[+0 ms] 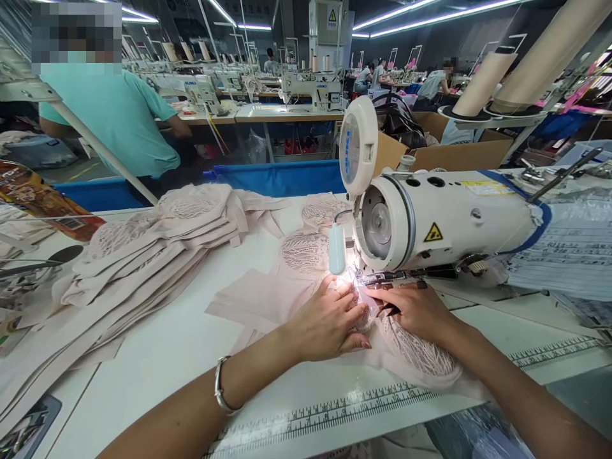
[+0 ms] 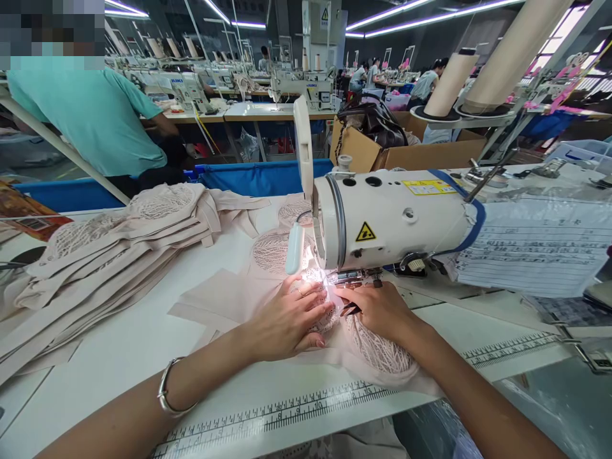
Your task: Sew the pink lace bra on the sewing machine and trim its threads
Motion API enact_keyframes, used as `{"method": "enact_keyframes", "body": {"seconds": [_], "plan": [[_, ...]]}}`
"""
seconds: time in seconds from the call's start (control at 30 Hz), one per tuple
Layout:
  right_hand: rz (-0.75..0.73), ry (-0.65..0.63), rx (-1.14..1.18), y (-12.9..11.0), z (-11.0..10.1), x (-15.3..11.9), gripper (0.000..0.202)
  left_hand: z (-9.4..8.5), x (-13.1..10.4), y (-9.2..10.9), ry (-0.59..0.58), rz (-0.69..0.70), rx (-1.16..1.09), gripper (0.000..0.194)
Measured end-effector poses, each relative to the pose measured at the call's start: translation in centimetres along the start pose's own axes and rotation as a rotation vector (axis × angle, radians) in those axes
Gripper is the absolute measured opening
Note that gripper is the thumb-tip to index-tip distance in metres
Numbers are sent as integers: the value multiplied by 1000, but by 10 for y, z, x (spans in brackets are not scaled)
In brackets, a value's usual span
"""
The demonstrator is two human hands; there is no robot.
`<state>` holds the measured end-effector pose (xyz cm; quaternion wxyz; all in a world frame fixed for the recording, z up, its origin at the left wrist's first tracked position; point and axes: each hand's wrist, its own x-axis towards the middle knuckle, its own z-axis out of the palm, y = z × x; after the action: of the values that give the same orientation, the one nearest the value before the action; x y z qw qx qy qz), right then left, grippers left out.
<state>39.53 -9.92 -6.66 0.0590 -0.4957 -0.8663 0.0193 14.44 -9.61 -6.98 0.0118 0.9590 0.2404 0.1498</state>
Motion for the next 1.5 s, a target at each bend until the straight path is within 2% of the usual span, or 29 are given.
{"method": "enact_keyframes", "body": {"seconds": [0.13, 0.3, 0.6, 0.67, 0.77, 0.87, 0.93, 1.03, 1.13, 1.33, 1.5], "plan": [[6, -34, -2, -2, -5, 4, 63, 2, -1, -1, 7, -6, 24, 63], [-30, -46, 16, 0, -5, 4, 53, 3, -1, -1, -13, -9, 12, 64], [-43, -35, -44, 1, -8, 11, 69, 0, -1, -2, -23, -45, 10, 58], [-32, -7, -80, 3, -9, 8, 64, 0, -1, -2, -28, -38, -6, 54], [22, 22, -122, 6, -10, -3, 42, 0, 0, -2, -33, -44, -25, 56], [23, 32, -104, 9, -9, -17, 40, 1, 0, -2, -36, -54, -32, 60], [-28, 80, -92, 10, -6, -25, 35, 1, 0, -1, -32, -63, -34, 62], [-178, 172, -80, 11, -1, -31, 53, 2, 0, -1, -27, -69, -38, 62], [-279, 207, -59, 12, 0, -31, 66, 3, 0, -1, -15, -46, -19, 55], [-258, 154, -33, 11, -2, -25, 65, 2, 0, 0, 0, -31, -38, 51], [-195, 84, -16, 10, -3, -17, 63, 2, 0, -2, -9, -56, -46, 60]]}}
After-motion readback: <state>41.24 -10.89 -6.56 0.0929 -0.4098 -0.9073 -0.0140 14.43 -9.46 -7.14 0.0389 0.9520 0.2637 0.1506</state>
